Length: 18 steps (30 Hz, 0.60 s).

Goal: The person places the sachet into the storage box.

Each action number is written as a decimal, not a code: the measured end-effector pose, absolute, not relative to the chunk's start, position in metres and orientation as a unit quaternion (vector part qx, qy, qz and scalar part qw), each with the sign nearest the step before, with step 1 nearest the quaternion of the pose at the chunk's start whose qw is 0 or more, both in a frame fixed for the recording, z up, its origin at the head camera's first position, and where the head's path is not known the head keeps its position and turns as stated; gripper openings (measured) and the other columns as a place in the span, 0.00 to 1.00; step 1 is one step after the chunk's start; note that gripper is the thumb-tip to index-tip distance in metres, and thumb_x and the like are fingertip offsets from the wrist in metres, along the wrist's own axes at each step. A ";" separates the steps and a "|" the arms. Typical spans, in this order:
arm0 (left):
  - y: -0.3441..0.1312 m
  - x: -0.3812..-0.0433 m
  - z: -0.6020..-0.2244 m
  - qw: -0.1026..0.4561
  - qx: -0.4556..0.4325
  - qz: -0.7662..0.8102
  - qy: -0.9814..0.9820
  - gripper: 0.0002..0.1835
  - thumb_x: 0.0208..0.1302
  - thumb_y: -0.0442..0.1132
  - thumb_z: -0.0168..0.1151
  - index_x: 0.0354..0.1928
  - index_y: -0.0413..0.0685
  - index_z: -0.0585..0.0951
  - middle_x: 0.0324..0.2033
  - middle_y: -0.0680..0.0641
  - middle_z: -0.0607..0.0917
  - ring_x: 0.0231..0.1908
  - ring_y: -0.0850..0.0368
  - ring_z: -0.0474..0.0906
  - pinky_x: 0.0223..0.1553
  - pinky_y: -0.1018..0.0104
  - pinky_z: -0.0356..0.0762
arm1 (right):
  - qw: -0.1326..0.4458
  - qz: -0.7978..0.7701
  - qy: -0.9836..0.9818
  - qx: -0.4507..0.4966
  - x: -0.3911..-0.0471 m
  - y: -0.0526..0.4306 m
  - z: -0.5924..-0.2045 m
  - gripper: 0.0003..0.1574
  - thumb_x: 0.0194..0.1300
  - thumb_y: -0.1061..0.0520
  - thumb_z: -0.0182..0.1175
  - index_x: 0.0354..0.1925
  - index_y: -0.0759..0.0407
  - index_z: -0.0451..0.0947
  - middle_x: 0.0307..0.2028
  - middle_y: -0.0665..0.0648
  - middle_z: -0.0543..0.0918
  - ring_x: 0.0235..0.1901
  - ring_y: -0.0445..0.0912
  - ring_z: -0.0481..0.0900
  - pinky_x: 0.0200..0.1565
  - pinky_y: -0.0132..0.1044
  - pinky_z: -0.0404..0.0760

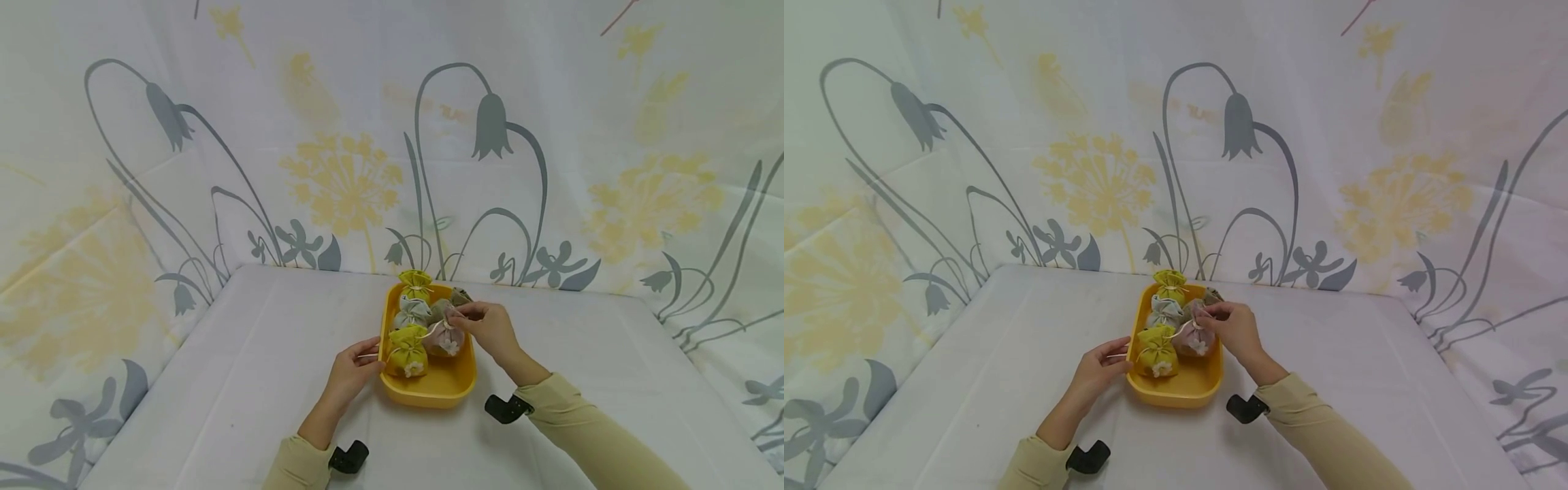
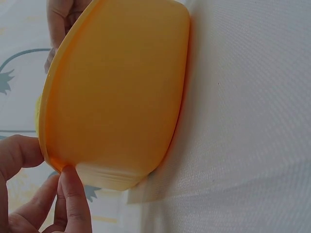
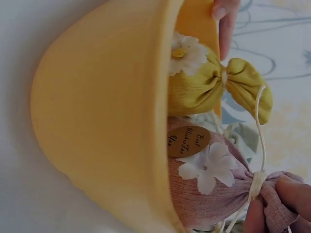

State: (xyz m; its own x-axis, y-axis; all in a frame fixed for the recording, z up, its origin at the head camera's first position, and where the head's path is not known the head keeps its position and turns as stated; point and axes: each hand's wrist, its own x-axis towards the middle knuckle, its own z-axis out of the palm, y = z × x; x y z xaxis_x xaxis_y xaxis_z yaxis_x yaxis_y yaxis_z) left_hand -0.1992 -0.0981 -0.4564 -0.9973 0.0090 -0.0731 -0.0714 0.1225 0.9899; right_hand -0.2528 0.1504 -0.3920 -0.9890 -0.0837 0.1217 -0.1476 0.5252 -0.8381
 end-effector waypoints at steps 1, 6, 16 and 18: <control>-0.098 -0.199 -0.456 0.030 -0.021 0.662 0.748 0.25 0.56 0.31 0.64 0.58 0.39 0.74 0.47 0.43 0.78 0.46 0.51 0.76 0.46 0.63 0.76 | 0.030 0.481 -0.874 0.065 -0.253 0.151 -0.393 0.14 0.57 0.57 0.66 0.39 0.66 0.83 0.34 0.57 0.83 0.34 0.49 0.74 0.35 0.35 0.75; -0.097 -0.199 -0.455 0.031 -0.025 0.662 0.749 0.25 0.56 0.32 0.64 0.58 0.40 0.75 0.47 0.43 0.78 0.45 0.51 0.76 0.45 0.63 0.77 | 0.011 0.488 -0.871 0.056 -0.253 0.149 -0.398 0.13 0.55 0.58 0.68 0.38 0.65 0.83 0.35 0.56 0.83 0.35 0.49 0.74 0.37 0.33 0.76; -0.098 -0.199 -0.455 0.034 -0.026 0.661 0.749 0.26 0.56 0.32 0.64 0.59 0.40 0.74 0.47 0.43 0.78 0.45 0.51 0.76 0.45 0.63 0.77 | -0.014 0.490 -0.870 0.058 -0.252 0.148 -0.399 0.15 0.56 0.58 0.67 0.42 0.64 0.83 0.39 0.57 0.82 0.40 0.50 0.77 0.44 0.38 0.79; -0.098 -0.199 -0.455 0.034 -0.027 0.661 0.749 0.26 0.56 0.32 0.64 0.59 0.40 0.74 0.47 0.44 0.78 0.46 0.51 0.76 0.45 0.64 0.77 | -0.017 0.489 -0.870 0.063 -0.251 0.150 -0.398 0.16 0.56 0.57 0.67 0.43 0.64 0.83 0.41 0.57 0.82 0.41 0.51 0.77 0.46 0.42 0.78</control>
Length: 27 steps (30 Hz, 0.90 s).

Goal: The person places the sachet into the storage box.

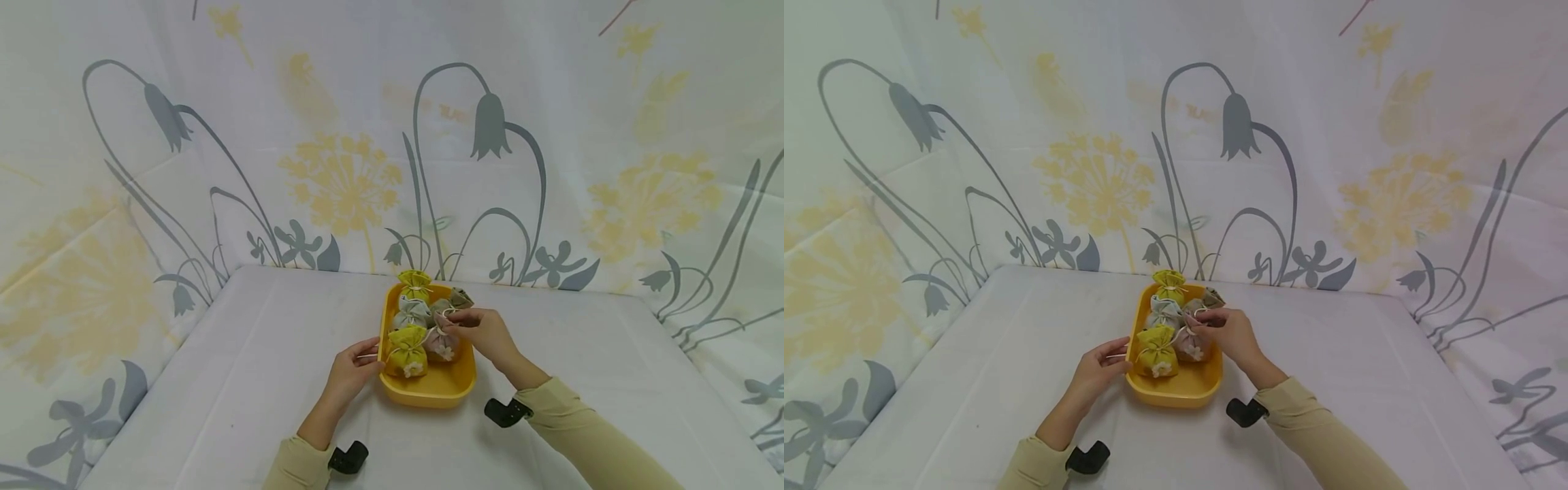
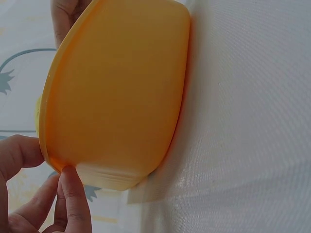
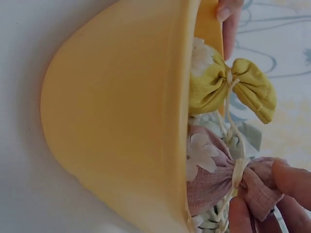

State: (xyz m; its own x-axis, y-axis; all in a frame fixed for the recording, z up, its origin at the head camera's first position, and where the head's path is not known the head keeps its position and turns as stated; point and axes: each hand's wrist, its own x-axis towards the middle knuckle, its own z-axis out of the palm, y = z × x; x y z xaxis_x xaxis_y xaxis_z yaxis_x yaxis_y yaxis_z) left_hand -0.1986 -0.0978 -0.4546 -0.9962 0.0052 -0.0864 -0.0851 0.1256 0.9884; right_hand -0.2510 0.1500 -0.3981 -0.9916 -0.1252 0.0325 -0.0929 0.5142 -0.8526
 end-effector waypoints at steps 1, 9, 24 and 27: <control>-0.098 -0.199 -0.455 0.035 -0.025 0.662 0.749 0.26 0.56 0.33 0.64 0.59 0.40 0.74 0.47 0.43 0.78 0.46 0.51 0.76 0.45 0.63 0.77 | 0.017 -0.488 0.870 -0.065 -0.251 0.151 -0.398 0.17 0.56 0.56 0.67 0.44 0.63 0.82 0.42 0.58 0.82 0.42 0.51 0.78 0.47 0.43 0.77; -0.098 -0.200 -0.455 0.041 -0.026 0.662 0.748 0.26 0.57 0.33 0.64 0.59 0.41 0.74 0.48 0.44 0.78 0.47 0.51 0.76 0.45 0.63 0.76 | 0.010 -0.505 0.861 -0.062 -0.244 0.164 -0.402 0.24 0.54 0.54 0.68 0.49 0.62 0.80 0.45 0.58 0.82 0.46 0.52 0.78 0.49 0.46 0.76; -0.113 -0.196 -0.456 0.016 0.010 0.659 0.752 0.23 0.66 0.38 0.56 0.59 0.34 0.72 0.49 0.38 0.78 0.45 0.47 0.78 0.44 0.60 0.78 | -0.011 -0.537 0.843 0.000 -0.232 0.183 -0.422 0.27 0.60 0.54 0.63 0.55 0.65 0.74 0.47 0.61 0.80 0.48 0.52 0.77 0.50 0.43 0.75; -0.120 -0.195 -0.458 -0.003 0.005 0.614 0.789 0.22 0.66 0.40 0.55 0.59 0.36 0.73 0.49 0.39 0.78 0.43 0.46 0.79 0.43 0.60 0.78 | -0.017 -0.531 0.847 0.007 -0.229 0.187 -0.426 0.27 0.61 0.53 0.63 0.55 0.65 0.73 0.47 0.62 0.80 0.47 0.52 0.77 0.50 0.43 0.76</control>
